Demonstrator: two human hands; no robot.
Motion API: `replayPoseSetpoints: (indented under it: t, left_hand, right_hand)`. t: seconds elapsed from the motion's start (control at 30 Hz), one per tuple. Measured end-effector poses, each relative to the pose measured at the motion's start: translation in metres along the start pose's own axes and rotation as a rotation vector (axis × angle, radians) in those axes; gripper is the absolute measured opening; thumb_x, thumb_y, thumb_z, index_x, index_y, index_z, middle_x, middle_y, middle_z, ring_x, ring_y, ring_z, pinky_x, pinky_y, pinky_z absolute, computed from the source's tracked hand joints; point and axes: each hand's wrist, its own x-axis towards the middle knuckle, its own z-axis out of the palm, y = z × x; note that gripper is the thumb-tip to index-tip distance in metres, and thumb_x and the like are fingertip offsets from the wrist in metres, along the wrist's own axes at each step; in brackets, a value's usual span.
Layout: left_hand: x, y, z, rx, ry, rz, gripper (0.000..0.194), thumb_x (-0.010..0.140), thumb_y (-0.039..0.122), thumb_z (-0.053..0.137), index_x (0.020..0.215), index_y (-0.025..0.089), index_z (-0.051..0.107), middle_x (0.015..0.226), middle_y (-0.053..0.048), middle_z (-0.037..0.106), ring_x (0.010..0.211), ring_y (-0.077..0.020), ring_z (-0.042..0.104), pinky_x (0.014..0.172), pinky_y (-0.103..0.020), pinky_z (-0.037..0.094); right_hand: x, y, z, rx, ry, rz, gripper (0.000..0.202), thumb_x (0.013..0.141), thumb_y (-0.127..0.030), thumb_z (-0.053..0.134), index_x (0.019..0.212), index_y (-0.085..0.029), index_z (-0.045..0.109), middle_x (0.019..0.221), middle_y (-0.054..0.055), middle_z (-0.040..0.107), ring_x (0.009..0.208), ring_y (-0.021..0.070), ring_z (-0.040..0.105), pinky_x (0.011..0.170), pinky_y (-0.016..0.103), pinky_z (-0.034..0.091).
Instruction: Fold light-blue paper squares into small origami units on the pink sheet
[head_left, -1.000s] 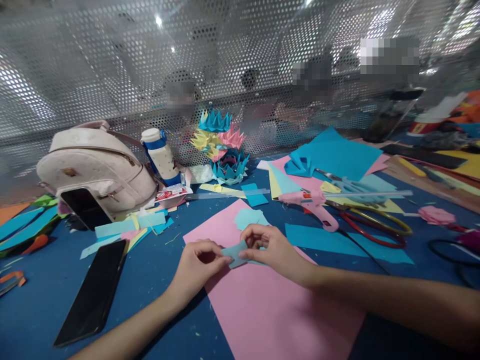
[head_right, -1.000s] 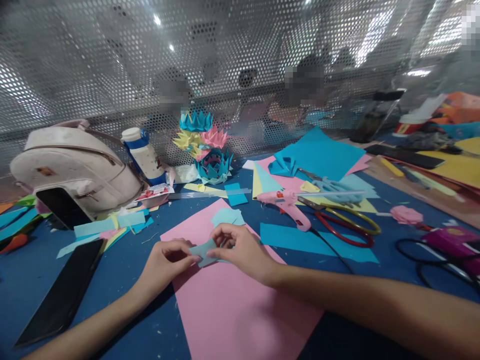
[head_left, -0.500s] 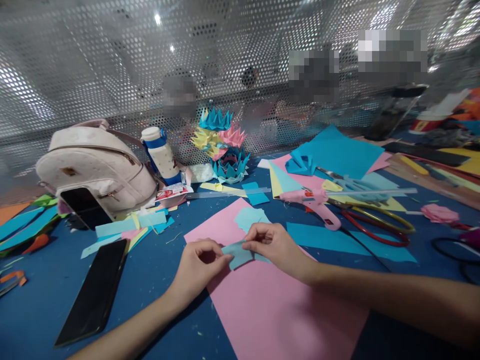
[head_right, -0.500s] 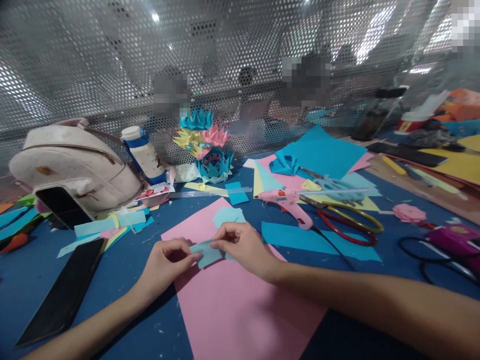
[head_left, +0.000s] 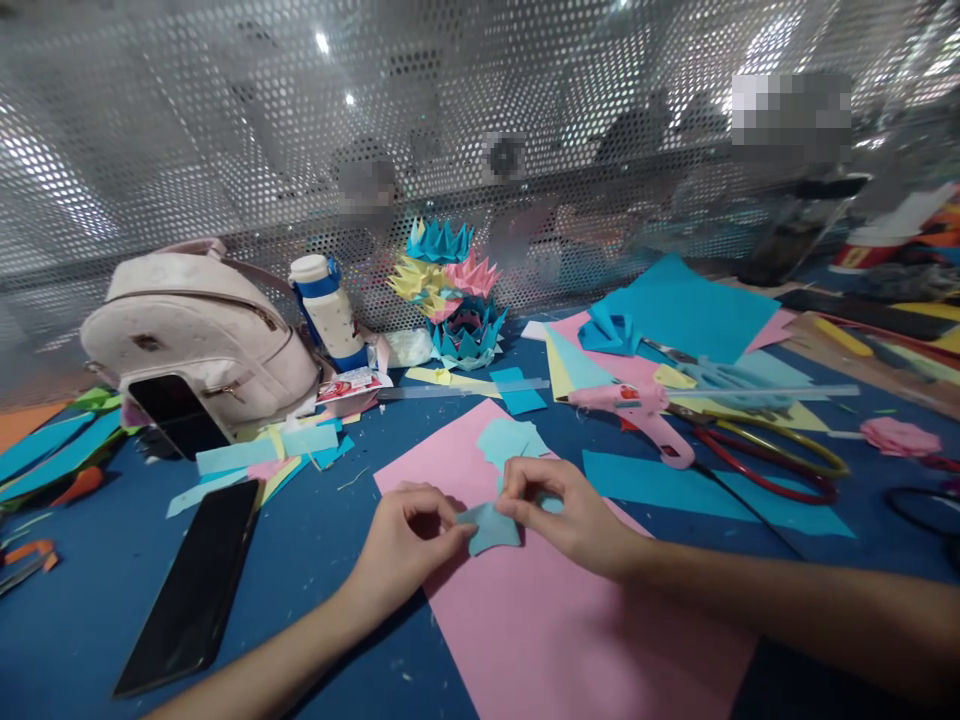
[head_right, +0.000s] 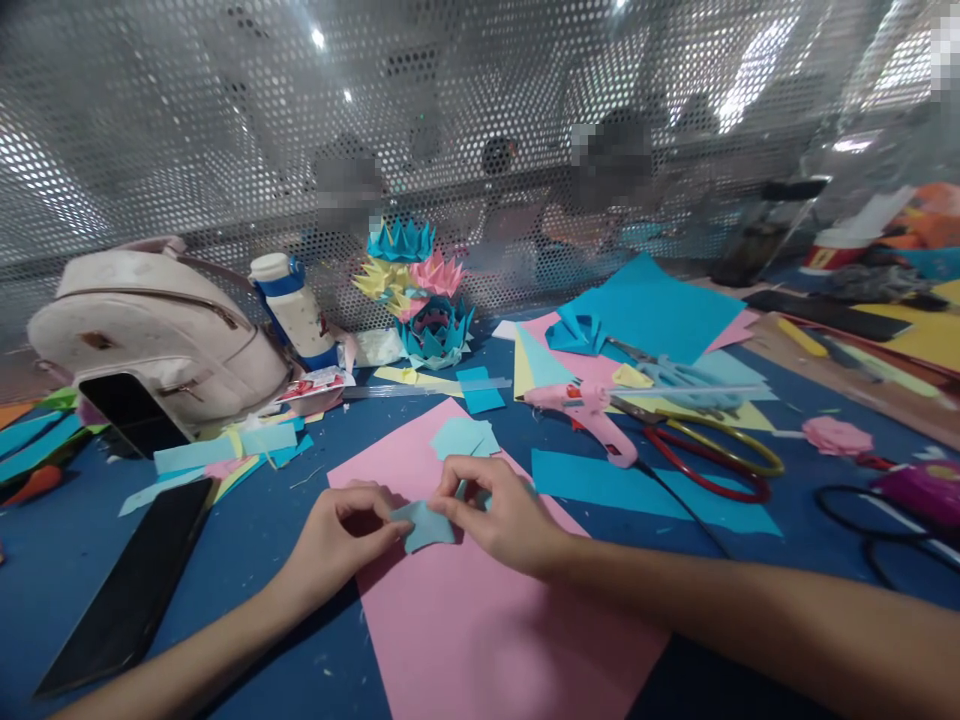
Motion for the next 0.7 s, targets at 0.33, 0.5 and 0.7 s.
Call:
replayPoseSetpoints:
  t: [0.33,0.5,0.7]
  left_hand:
    - [-0.001,-0.009,-0.002,-0.091,0.084,-0.019,0.021,0.075,0.026,0.071,0.059,0.015,0.065,0.062,-0.003,0.065,0.06,-0.0139,0.056,0.058,-0.024,0.042]
    - [-0.001,-0.006,-0.003,-0.105,0.078,-0.005,0.02,0.074,0.026,0.072,0.059,0.015,0.065,0.062,-0.003,0.064,0.061,-0.0142,0.056,0.06,-0.025,0.042]
    - [0.0,-0.01,-0.006,-0.135,0.086,-0.034,0.022,0.076,0.027,0.07,0.059,0.015,0.062,0.061,-0.003,0.063,0.06,-0.0137,0.054,0.059,-0.024,0.041]
  right_hand:
    - [0.004,0.0,0.002,0.011,-0.028,0.151,0.031,0.082,-0.041,0.067,0.066,-0.018,0.054,0.057,-0.002,0.061,0.056,0.0119,0.058,0.059,0.024,0.044]
    - [0.002,-0.001,0.004,0.027,0.004,0.139,0.036,0.08,-0.045,0.068,0.061,-0.017,0.054,0.06,0.0,0.063,0.059,0.0132,0.061,0.058,0.024,0.046]
    - [0.006,-0.001,0.004,0.106,-0.045,0.204,0.029,0.08,-0.041,0.069,0.072,-0.018,0.055,0.063,0.001,0.067,0.059,0.0145,0.064,0.061,0.027,0.05]
